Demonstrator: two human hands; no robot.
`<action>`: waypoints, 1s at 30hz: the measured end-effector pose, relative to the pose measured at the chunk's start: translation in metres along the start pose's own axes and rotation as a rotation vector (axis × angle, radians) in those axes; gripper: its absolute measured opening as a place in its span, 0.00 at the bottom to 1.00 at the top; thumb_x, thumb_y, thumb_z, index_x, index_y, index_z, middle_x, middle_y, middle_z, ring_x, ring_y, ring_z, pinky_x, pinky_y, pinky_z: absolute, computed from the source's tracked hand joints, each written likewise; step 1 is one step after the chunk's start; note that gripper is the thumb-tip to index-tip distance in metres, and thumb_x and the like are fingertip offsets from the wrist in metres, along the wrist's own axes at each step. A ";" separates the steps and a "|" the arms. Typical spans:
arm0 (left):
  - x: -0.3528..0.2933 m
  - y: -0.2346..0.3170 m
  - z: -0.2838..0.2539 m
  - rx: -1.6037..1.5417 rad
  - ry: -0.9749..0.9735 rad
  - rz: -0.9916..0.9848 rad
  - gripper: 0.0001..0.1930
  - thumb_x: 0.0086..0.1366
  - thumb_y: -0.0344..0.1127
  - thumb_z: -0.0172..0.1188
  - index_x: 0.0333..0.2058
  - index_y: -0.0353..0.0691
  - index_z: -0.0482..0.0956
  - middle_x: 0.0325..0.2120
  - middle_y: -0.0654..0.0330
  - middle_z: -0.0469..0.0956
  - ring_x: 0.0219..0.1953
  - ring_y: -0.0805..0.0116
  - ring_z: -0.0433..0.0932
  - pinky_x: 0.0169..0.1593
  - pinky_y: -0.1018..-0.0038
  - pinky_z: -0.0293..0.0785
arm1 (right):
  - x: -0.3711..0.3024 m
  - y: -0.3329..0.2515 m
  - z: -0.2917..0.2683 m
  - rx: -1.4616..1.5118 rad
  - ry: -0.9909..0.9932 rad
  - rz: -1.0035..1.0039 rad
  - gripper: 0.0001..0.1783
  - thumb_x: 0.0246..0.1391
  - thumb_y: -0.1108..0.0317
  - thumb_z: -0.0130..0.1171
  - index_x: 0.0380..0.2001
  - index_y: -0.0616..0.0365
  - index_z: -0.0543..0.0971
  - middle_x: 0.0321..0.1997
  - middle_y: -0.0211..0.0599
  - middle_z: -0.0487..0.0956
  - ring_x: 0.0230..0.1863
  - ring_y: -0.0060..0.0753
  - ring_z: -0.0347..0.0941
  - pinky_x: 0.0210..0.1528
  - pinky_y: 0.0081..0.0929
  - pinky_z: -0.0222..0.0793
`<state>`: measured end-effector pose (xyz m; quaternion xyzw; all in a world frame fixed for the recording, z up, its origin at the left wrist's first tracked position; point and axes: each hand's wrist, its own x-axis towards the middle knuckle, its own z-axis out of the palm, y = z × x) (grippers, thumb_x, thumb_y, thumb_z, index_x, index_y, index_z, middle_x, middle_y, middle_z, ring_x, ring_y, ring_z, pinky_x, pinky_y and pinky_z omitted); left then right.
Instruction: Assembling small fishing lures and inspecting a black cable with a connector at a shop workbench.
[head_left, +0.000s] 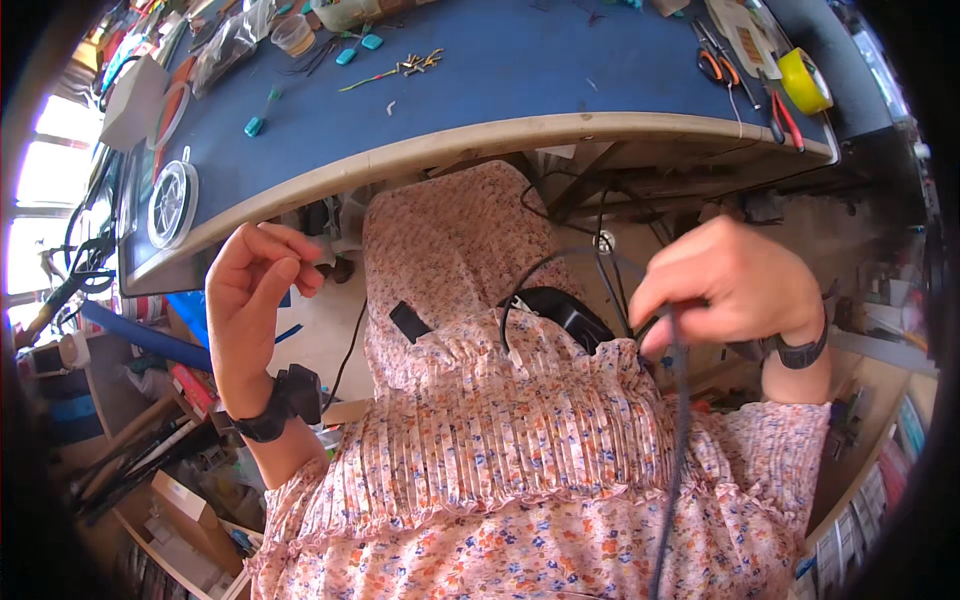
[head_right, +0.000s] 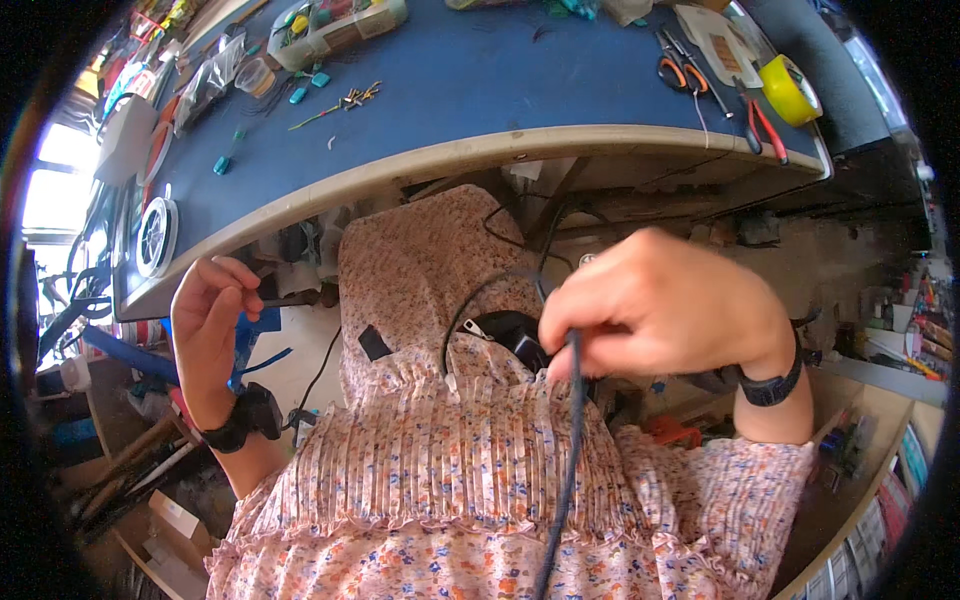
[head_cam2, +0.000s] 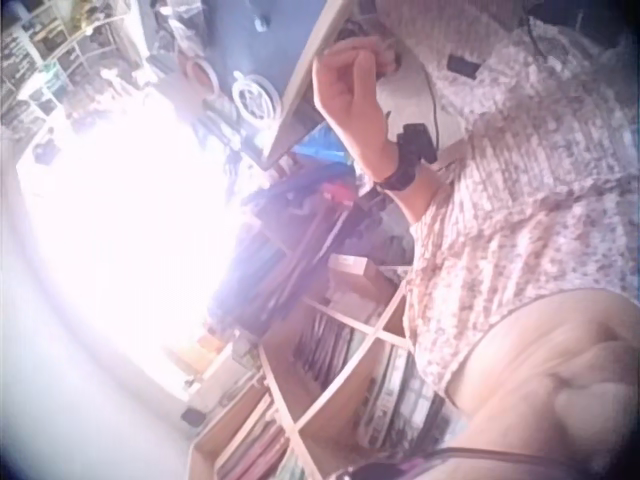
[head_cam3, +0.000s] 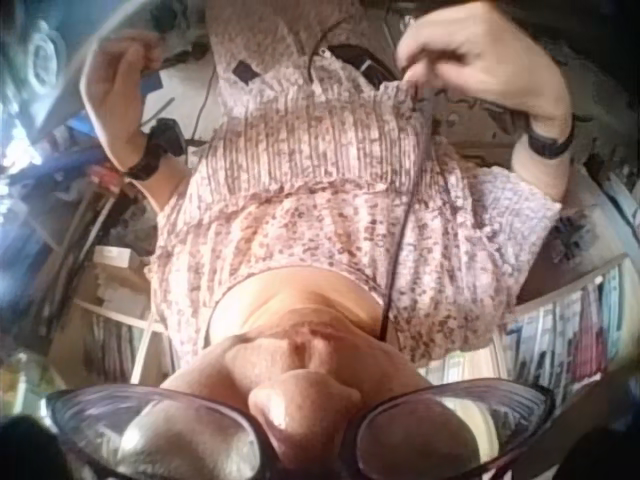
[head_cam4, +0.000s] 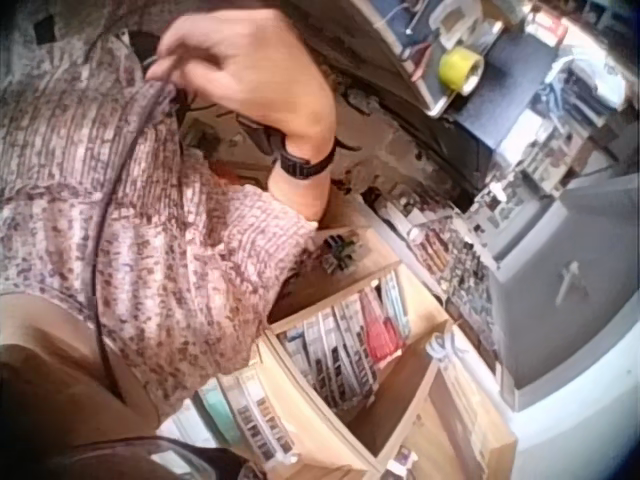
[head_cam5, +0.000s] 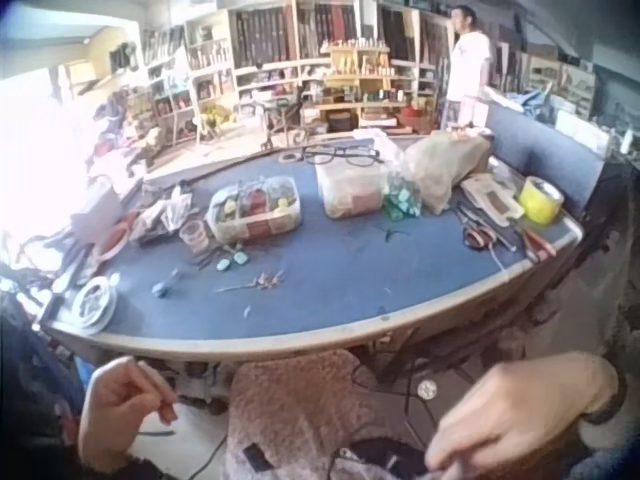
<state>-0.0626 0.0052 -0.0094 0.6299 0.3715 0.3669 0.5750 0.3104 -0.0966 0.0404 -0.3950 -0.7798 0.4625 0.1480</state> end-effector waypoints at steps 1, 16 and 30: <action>0.000 0.001 0.000 0.015 0.010 -0.009 0.01 0.62 0.23 0.53 0.31 0.34 0.70 0.35 0.54 0.76 0.29 0.74 0.76 0.35 0.78 0.72 | -0.014 0.004 -0.011 -0.069 0.078 0.061 0.10 0.45 0.65 0.69 0.25 0.59 0.79 0.24 0.34 0.78 0.23 0.30 0.75 0.26 0.24 0.67; -0.020 0.015 -0.002 -0.019 0.046 0.032 0.05 0.62 0.26 0.57 0.29 0.34 0.69 0.32 0.55 0.75 0.29 0.74 0.75 0.34 0.78 0.73 | -0.161 -0.037 0.011 0.371 0.226 -1.519 0.09 0.42 0.78 0.58 0.22 0.54 0.85 0.14 0.21 0.70 0.16 0.15 0.66 0.20 0.14 0.59; -0.022 0.016 -0.004 -0.072 -0.028 0.032 0.03 0.60 0.19 0.53 0.29 0.32 0.71 0.34 0.53 0.76 0.30 0.70 0.76 0.36 0.76 0.74 | -0.121 -0.025 -0.007 -0.002 0.091 -1.370 0.04 0.46 0.73 0.63 0.23 0.52 0.86 0.17 0.18 0.67 0.17 0.11 0.60 0.25 0.12 0.55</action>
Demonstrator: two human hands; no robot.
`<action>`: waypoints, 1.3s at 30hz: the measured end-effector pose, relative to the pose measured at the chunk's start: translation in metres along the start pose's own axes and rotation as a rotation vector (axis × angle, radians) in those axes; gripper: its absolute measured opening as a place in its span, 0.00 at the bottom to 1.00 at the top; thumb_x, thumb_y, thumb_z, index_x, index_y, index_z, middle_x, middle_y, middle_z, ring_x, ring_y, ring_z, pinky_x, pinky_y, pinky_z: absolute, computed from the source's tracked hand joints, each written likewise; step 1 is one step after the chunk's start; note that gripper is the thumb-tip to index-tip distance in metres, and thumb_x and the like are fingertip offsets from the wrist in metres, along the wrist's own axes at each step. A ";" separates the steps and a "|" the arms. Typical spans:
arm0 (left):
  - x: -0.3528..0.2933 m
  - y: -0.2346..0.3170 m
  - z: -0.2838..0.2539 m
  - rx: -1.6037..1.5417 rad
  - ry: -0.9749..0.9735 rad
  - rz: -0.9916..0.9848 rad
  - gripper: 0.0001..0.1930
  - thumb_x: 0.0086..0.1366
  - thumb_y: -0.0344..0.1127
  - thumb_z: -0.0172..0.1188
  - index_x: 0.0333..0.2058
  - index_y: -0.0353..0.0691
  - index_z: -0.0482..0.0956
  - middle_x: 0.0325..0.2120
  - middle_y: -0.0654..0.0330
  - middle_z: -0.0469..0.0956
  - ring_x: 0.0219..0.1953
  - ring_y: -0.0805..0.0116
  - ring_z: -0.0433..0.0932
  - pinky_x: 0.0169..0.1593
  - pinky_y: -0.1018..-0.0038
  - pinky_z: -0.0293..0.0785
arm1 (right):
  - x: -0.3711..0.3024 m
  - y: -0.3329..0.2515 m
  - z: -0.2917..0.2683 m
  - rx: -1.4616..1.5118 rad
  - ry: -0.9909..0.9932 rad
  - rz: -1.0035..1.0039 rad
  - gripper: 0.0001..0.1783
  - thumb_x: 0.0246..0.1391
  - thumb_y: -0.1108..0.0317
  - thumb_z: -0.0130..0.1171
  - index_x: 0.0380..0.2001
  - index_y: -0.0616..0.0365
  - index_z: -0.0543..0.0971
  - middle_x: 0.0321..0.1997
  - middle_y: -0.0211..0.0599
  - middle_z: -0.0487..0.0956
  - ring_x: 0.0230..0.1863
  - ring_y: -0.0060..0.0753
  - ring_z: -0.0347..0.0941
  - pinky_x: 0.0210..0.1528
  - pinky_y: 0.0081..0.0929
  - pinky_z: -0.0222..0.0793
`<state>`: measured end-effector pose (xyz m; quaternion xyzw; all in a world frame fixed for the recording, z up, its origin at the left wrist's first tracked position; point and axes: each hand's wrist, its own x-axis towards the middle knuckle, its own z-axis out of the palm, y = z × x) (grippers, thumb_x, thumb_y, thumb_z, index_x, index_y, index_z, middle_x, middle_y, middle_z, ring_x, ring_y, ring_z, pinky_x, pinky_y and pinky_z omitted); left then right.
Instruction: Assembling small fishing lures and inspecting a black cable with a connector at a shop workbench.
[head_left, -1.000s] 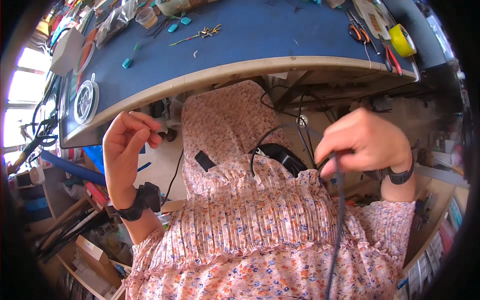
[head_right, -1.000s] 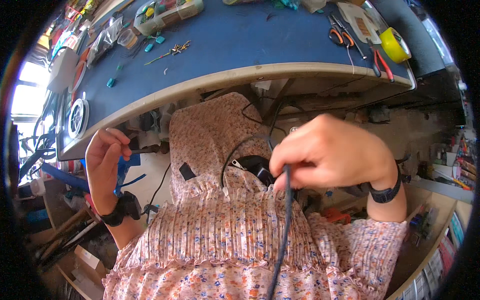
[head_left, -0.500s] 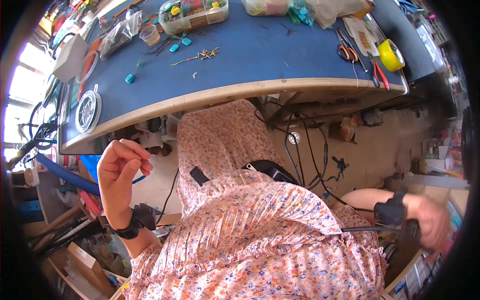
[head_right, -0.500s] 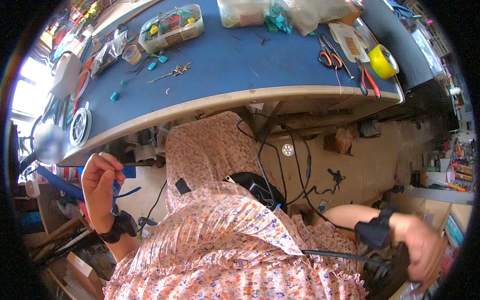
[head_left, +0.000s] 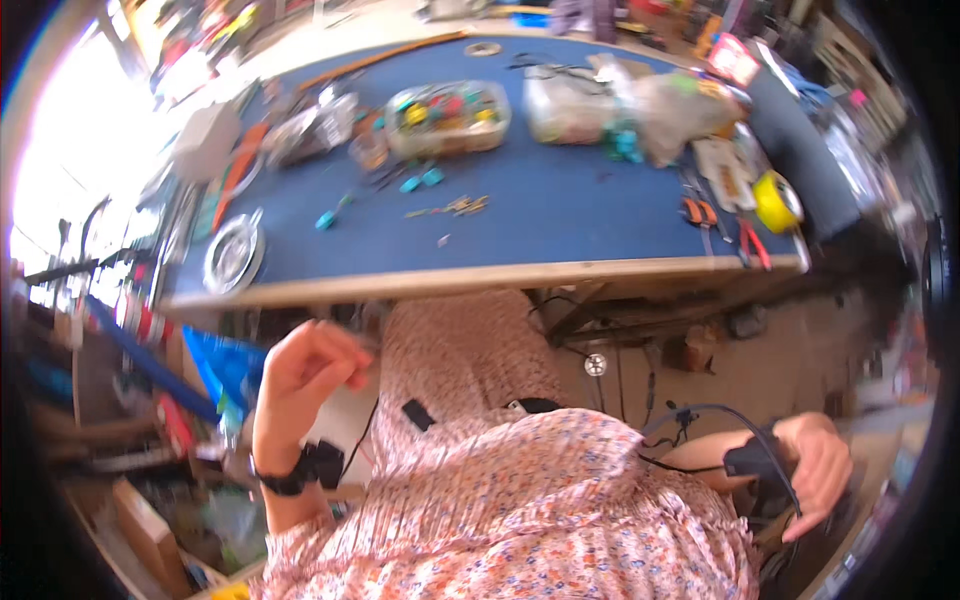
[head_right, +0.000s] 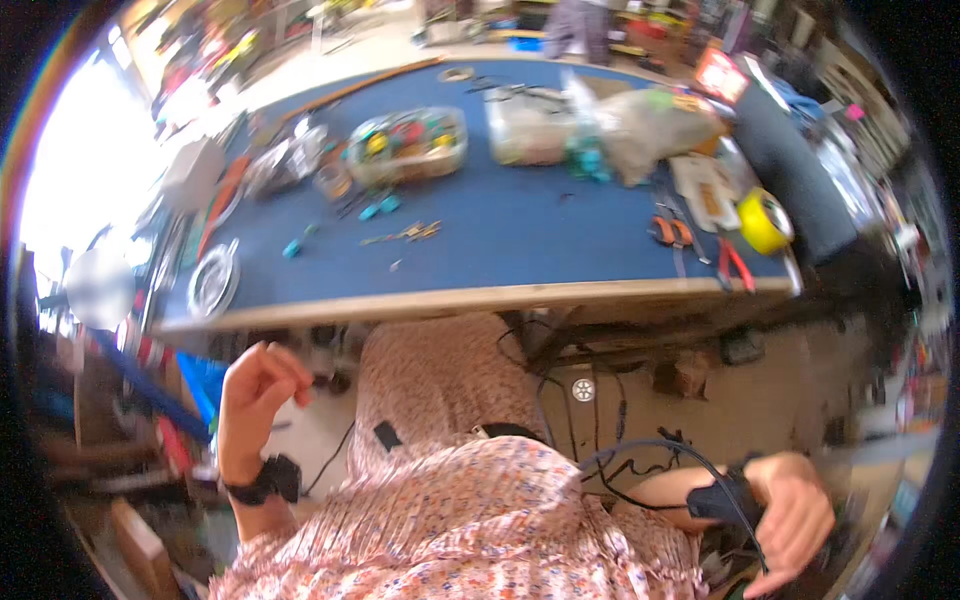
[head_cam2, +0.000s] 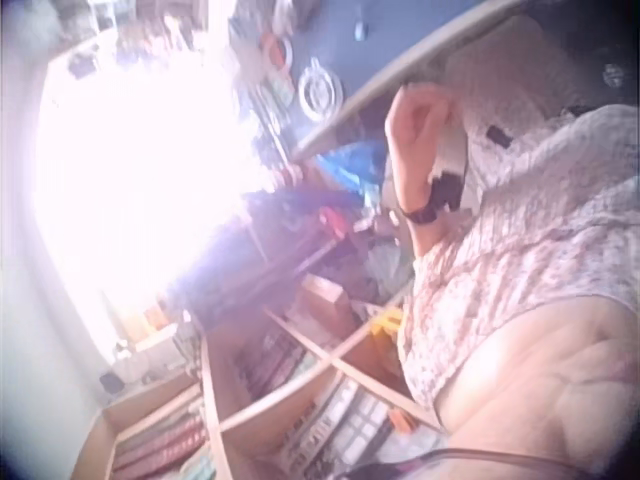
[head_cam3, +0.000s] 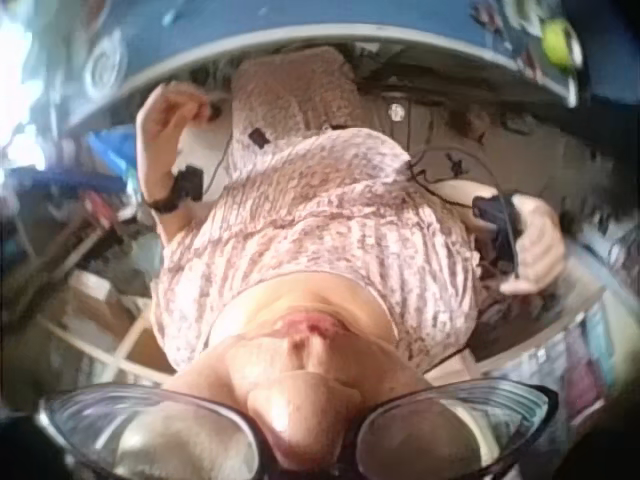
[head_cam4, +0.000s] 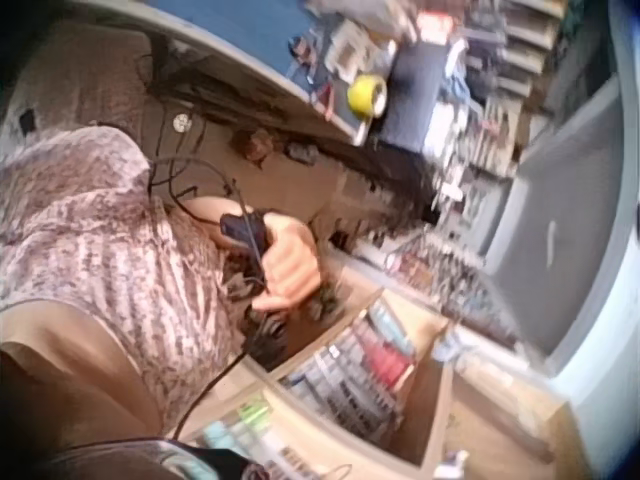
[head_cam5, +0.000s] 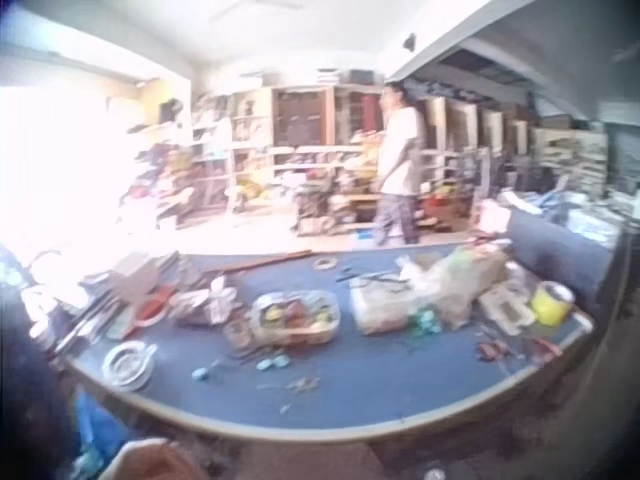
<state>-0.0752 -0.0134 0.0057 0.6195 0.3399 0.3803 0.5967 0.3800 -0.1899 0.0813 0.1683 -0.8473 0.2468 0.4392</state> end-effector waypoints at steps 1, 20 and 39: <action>0.000 -0.001 0.002 -0.003 -0.005 0.016 0.03 0.60 0.19 0.53 0.28 0.32 0.70 0.33 0.53 0.76 0.29 0.70 0.76 0.36 0.76 0.74 | -0.001 0.001 -0.004 0.045 -0.064 0.005 0.06 0.51 0.76 0.60 0.24 0.59 0.84 0.18 0.26 0.68 0.18 0.14 0.61 0.24 0.15 0.56; 0.003 -0.020 0.019 0.074 -0.108 -0.148 0.03 0.59 0.22 0.55 0.29 0.35 0.70 0.33 0.54 0.76 0.29 0.72 0.76 0.35 0.76 0.73 | -0.118 0.109 0.028 -0.411 -0.034 1.520 0.32 0.46 0.60 0.68 0.55 0.55 0.71 0.55 0.44 0.70 0.55 0.35 0.66 0.47 0.32 0.73; 0.008 -0.045 0.013 -0.012 -0.255 -0.155 0.03 0.59 0.20 0.54 0.29 0.33 0.70 0.34 0.53 0.77 0.30 0.72 0.76 0.36 0.76 0.74 | -0.077 -0.016 0.011 0.035 -0.005 2.323 0.23 0.49 0.61 0.68 0.47 0.61 0.79 0.38 0.36 0.83 0.40 0.24 0.78 0.45 0.23 0.72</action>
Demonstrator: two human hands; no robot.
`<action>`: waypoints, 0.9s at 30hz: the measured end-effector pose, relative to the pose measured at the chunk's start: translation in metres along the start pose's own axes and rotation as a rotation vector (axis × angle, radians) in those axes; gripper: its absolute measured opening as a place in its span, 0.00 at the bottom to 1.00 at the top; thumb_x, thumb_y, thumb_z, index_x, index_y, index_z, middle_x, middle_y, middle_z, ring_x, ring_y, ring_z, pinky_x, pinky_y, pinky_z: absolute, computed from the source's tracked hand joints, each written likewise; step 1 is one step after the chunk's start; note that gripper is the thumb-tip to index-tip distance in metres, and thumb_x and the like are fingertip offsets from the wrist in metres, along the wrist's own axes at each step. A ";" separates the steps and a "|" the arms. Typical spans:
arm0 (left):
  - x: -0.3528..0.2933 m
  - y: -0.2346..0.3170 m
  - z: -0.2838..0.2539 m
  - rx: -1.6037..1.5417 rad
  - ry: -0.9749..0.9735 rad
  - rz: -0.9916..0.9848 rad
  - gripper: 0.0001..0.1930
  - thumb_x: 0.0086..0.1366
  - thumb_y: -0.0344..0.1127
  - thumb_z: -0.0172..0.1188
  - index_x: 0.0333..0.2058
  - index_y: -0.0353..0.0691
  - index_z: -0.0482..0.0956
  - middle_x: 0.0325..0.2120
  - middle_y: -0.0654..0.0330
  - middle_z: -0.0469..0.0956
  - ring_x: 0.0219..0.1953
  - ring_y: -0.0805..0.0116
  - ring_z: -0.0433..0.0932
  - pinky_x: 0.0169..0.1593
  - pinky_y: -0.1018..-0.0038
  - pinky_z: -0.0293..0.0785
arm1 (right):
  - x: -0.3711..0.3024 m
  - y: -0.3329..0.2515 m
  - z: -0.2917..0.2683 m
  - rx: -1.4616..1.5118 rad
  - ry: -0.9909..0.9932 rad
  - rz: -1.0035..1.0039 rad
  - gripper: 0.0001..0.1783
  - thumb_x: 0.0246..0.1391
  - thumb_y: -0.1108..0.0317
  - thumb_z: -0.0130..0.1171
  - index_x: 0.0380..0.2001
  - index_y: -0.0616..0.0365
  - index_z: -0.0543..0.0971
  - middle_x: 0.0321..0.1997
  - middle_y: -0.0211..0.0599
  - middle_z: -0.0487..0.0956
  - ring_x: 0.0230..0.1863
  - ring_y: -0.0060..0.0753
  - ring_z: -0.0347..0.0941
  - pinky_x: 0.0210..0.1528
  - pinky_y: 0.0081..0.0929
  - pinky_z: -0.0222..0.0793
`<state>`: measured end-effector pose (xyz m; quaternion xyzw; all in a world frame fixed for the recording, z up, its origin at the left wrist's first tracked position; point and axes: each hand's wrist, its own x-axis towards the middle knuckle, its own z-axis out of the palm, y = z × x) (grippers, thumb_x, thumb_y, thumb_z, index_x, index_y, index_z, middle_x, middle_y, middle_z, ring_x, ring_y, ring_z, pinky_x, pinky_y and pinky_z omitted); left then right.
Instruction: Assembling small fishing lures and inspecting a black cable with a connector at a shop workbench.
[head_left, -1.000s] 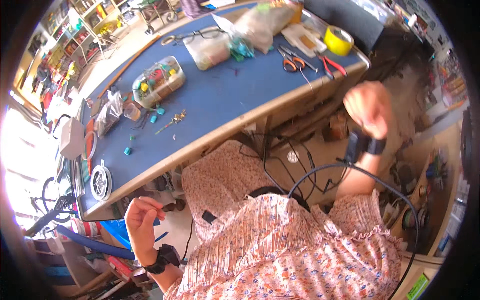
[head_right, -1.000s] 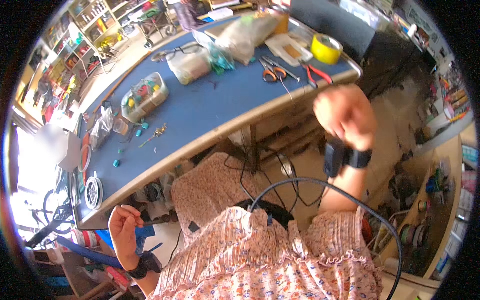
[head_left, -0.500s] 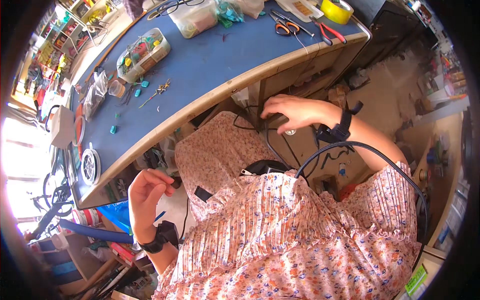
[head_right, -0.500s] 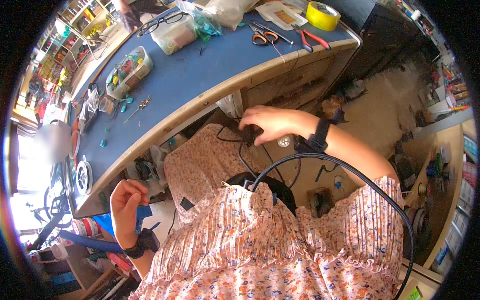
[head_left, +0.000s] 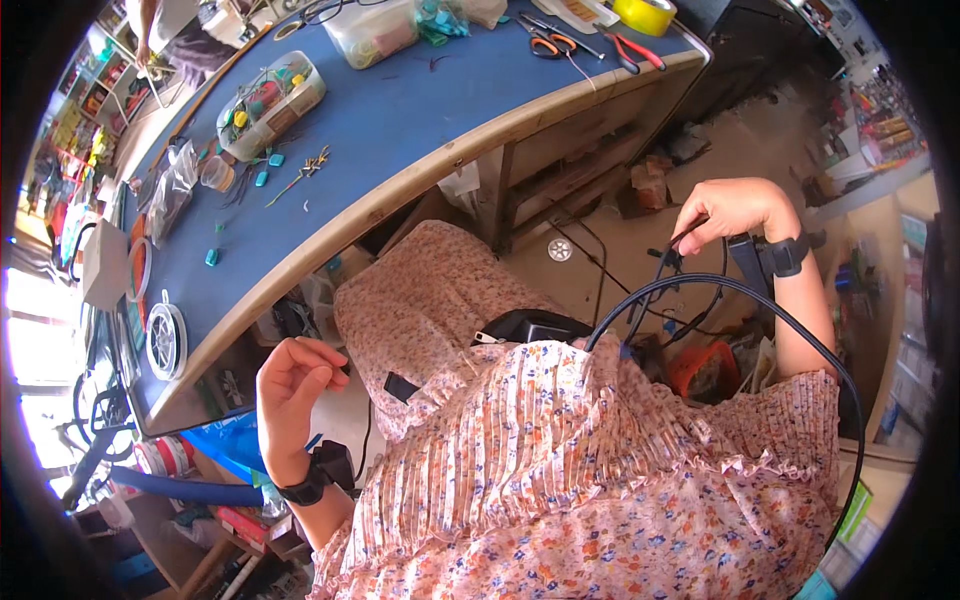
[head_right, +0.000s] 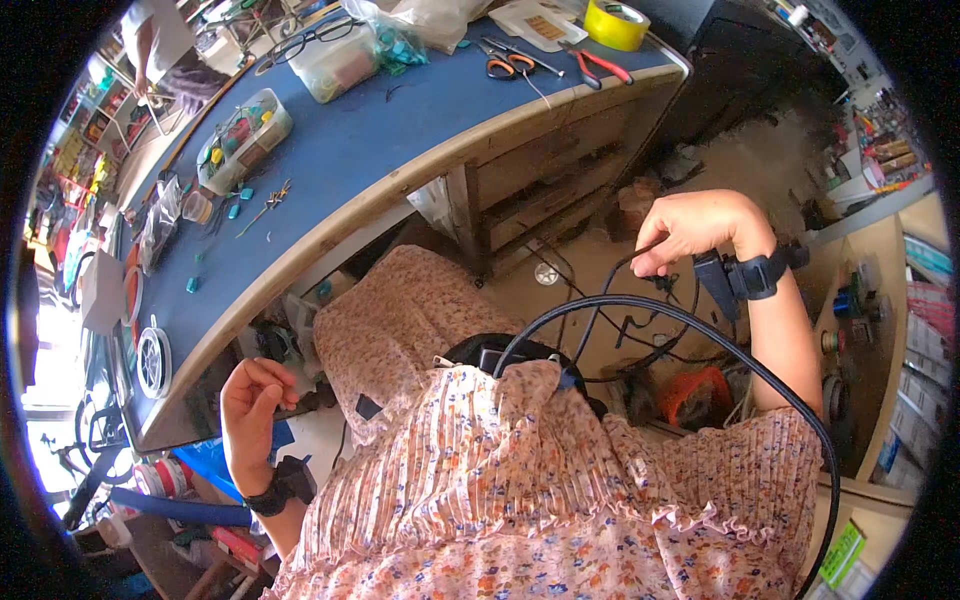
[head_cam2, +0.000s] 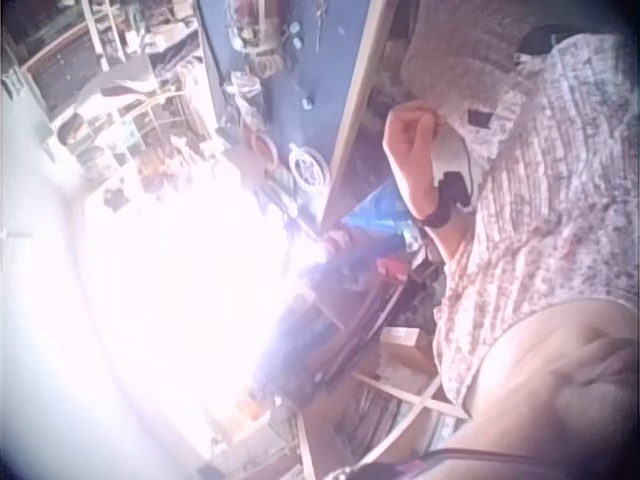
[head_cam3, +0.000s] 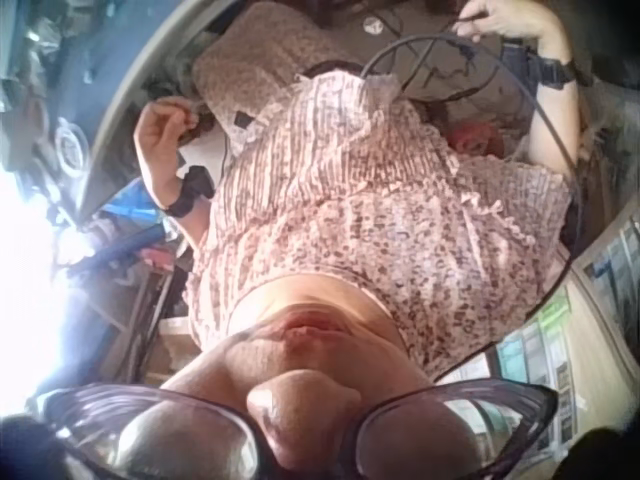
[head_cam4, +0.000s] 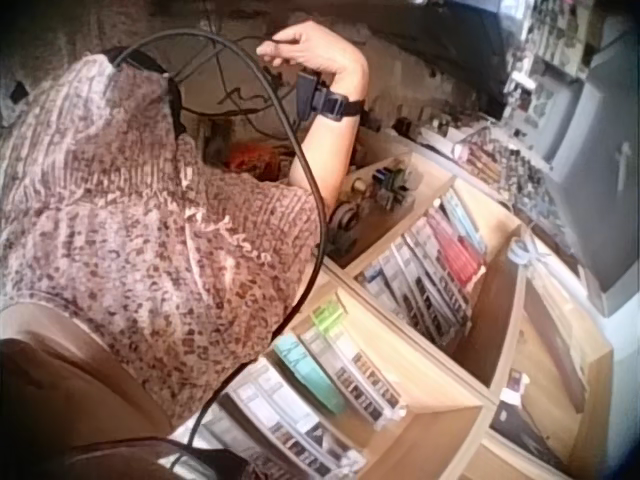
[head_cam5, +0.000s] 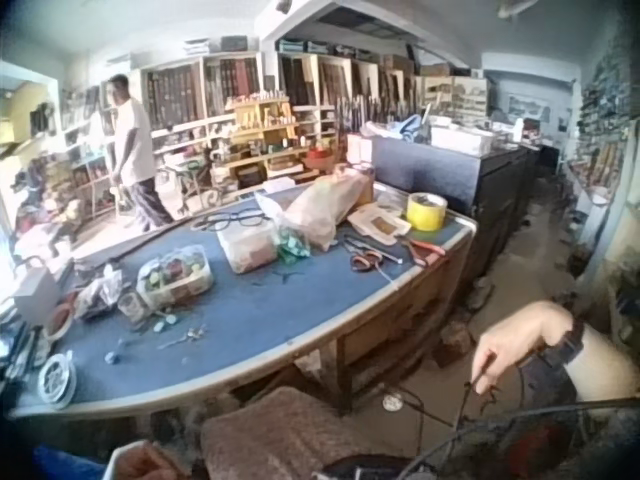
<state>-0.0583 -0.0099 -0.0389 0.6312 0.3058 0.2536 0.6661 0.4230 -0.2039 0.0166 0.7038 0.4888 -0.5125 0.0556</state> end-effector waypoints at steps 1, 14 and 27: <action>0.000 -0.001 -0.001 0.003 -0.003 -0.016 0.03 0.59 0.20 0.54 0.29 0.34 0.70 0.34 0.53 0.77 0.30 0.72 0.76 0.36 0.77 0.74 | 0.001 0.012 0.001 0.049 0.015 -0.021 0.23 0.49 0.61 0.68 0.48 0.60 0.78 0.39 0.36 0.83 0.41 0.23 0.77 0.46 0.24 0.72; -0.008 -0.008 -0.007 0.021 0.054 0.045 0.04 0.59 0.20 0.51 0.28 0.35 0.69 0.32 0.56 0.75 0.27 0.74 0.74 0.33 0.78 0.73 | -0.028 0.042 -0.137 0.023 1.056 -0.196 0.14 0.60 0.65 0.55 0.46 0.57 0.77 0.33 0.25 0.78 0.31 0.15 0.72 0.34 0.15 0.69; -0.002 0.010 0.021 0.015 -0.043 0.028 0.03 0.61 0.21 0.54 0.30 0.34 0.70 0.35 0.54 0.77 0.32 0.73 0.77 0.37 0.78 0.74 | 0.054 -0.176 -0.088 -0.042 0.582 -1.137 0.10 0.58 0.67 0.57 0.40 0.58 0.79 0.33 0.30 0.80 0.32 0.17 0.74 0.32 0.15 0.70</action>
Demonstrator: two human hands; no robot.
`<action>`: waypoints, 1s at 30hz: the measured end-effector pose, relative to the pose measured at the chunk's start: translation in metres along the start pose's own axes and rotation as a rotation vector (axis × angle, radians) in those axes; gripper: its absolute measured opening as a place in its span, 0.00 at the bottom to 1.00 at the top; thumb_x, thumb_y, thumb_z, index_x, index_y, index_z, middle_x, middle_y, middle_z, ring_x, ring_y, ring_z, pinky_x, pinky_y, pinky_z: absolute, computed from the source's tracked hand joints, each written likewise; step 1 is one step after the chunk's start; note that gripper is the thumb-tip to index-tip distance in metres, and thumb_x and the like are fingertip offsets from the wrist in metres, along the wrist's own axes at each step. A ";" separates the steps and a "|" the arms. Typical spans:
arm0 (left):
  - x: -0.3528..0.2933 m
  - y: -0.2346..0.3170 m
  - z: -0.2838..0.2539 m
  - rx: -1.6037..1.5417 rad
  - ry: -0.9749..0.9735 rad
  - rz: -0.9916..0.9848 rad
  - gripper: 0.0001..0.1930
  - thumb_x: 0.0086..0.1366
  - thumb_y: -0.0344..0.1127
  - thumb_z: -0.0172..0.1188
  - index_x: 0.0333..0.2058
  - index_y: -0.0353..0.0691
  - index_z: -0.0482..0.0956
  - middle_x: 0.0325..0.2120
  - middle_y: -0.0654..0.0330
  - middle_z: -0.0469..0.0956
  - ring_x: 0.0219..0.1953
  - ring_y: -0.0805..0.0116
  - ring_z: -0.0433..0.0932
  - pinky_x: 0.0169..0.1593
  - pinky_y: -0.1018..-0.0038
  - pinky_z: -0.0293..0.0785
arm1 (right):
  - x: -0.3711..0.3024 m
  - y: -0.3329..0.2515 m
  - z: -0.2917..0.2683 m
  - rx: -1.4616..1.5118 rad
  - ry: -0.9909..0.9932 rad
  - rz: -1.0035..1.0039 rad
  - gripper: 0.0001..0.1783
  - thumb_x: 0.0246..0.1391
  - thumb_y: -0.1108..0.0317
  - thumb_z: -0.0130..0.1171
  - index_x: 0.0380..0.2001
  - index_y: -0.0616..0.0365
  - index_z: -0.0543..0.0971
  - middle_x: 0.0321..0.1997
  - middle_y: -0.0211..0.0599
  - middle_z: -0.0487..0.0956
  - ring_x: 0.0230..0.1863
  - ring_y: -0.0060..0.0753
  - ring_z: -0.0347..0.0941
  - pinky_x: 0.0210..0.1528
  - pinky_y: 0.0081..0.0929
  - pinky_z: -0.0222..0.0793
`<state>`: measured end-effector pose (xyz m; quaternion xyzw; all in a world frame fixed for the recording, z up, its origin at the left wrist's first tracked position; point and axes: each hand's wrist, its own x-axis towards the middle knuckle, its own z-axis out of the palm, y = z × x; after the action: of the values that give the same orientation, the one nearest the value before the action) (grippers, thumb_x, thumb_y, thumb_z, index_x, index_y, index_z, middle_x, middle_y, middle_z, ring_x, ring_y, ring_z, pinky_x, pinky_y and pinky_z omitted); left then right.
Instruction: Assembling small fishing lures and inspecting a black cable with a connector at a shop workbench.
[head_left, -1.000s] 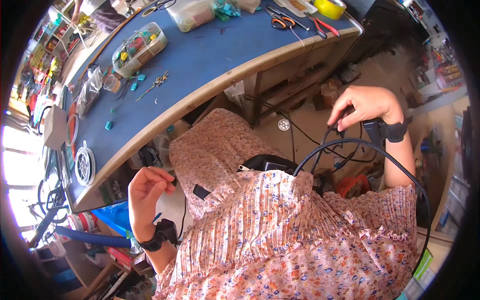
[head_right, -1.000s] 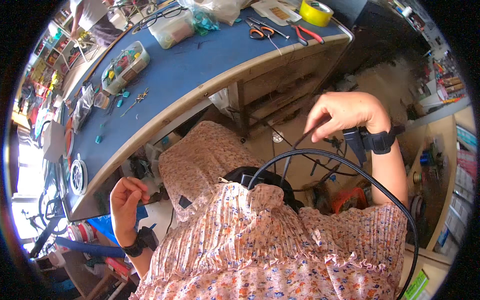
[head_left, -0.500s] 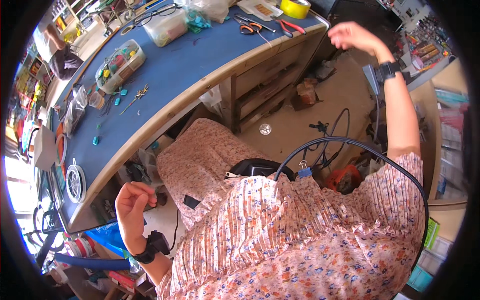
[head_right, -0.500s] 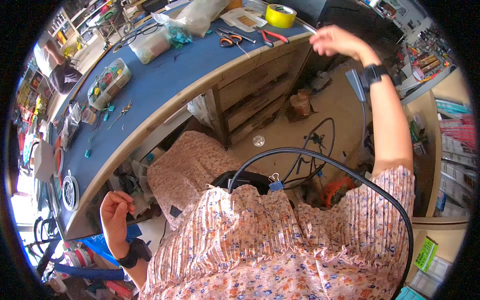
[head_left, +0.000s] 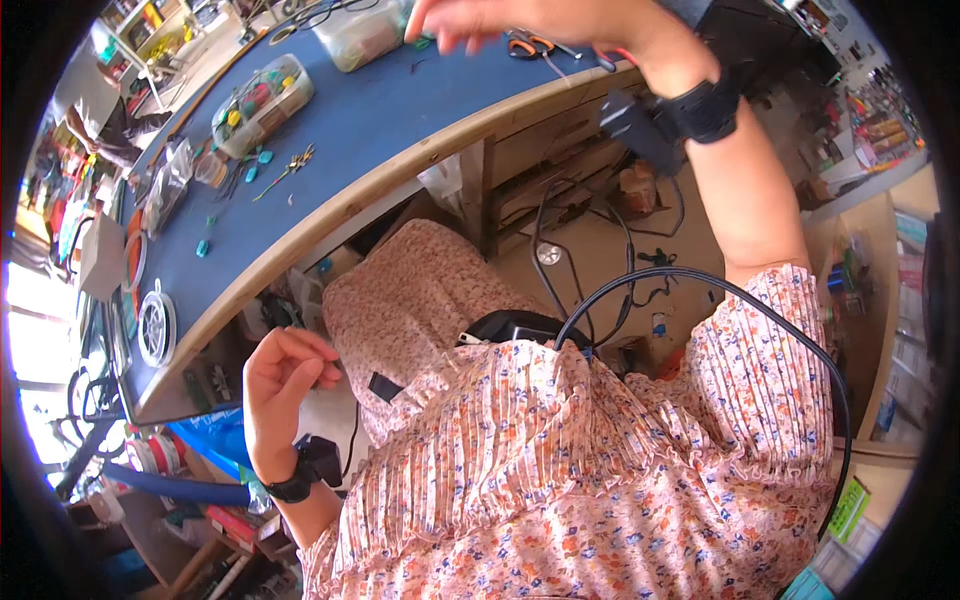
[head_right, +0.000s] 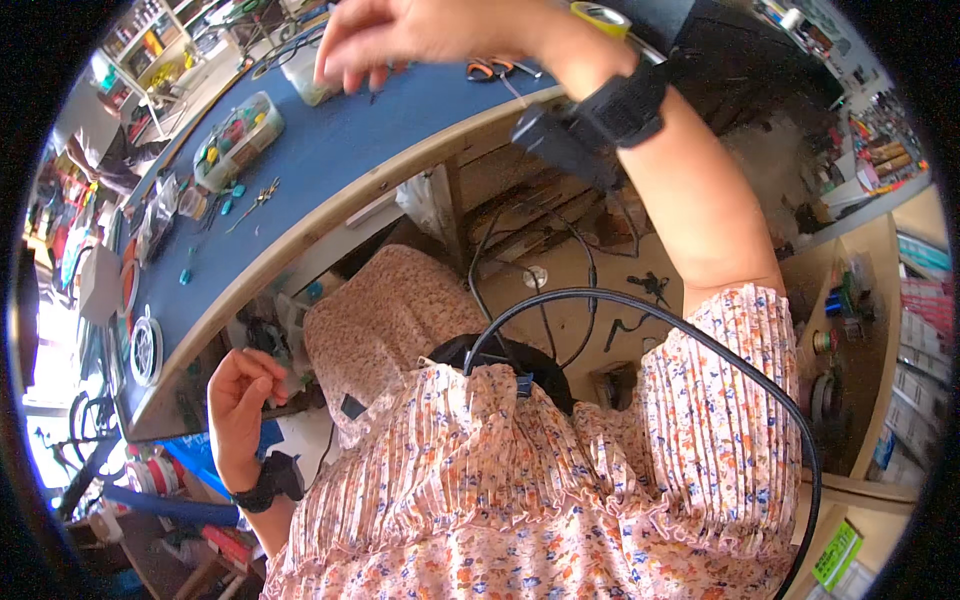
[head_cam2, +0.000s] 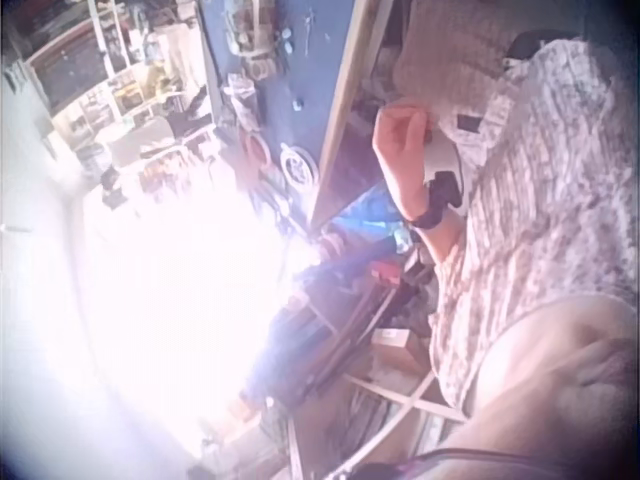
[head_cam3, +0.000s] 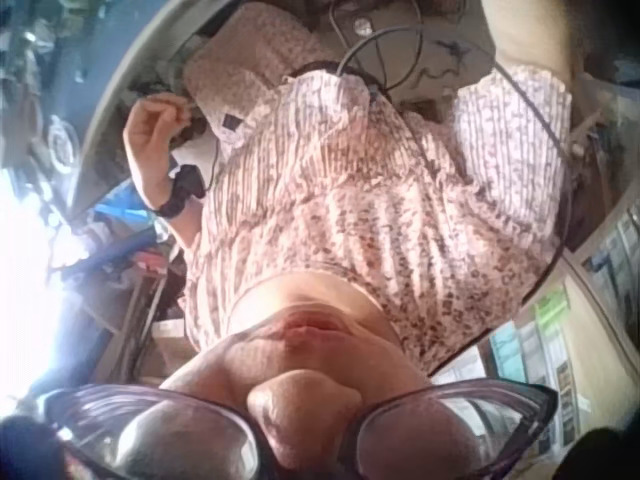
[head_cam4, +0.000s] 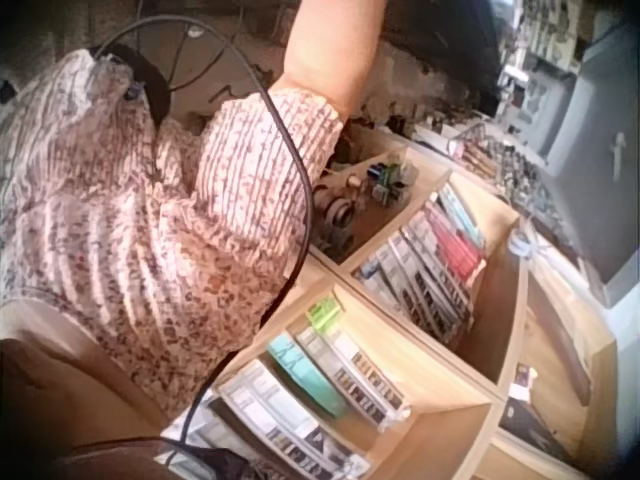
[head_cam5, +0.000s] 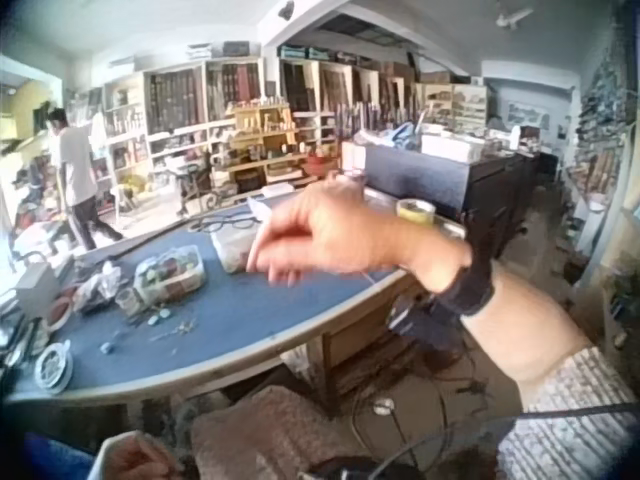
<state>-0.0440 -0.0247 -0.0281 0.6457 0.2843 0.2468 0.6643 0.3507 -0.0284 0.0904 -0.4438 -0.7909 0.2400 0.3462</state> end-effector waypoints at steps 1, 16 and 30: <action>0.003 0.002 0.005 0.020 -0.033 -0.019 0.02 0.61 0.21 0.54 0.30 0.34 0.71 0.37 0.53 0.77 0.33 0.72 0.77 0.38 0.78 0.74 | 0.006 0.004 0.021 0.051 -0.098 -0.009 0.12 0.59 0.64 0.56 0.43 0.58 0.80 0.35 0.28 0.80 0.34 0.16 0.74 0.36 0.16 0.70; 0.040 0.030 0.071 -0.019 -1.003 0.132 0.04 0.64 0.29 0.57 0.33 0.35 0.74 0.29 0.57 0.72 0.35 0.62 0.73 0.39 0.69 0.68 | -0.076 -0.018 0.059 0.529 -1.048 0.556 0.16 0.58 0.71 0.56 0.49 0.61 0.76 0.29 0.39 0.83 0.26 0.24 0.79 0.30 0.22 0.74; 0.016 0.058 0.031 -0.148 -1.216 0.389 0.10 0.65 0.26 0.55 0.39 0.24 0.80 0.30 0.45 0.77 0.28 0.52 0.79 0.31 0.63 0.74 | -0.146 -0.016 0.016 0.733 -0.504 0.685 0.18 0.58 0.68 0.55 0.48 0.67 0.76 0.29 0.44 0.83 0.30 0.29 0.81 0.30 0.19 0.76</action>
<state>-0.0086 -0.0338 0.0290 0.6627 -0.2834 -0.0286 0.6927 0.3833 -0.1647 0.0421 -0.4549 -0.5247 0.6966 0.1804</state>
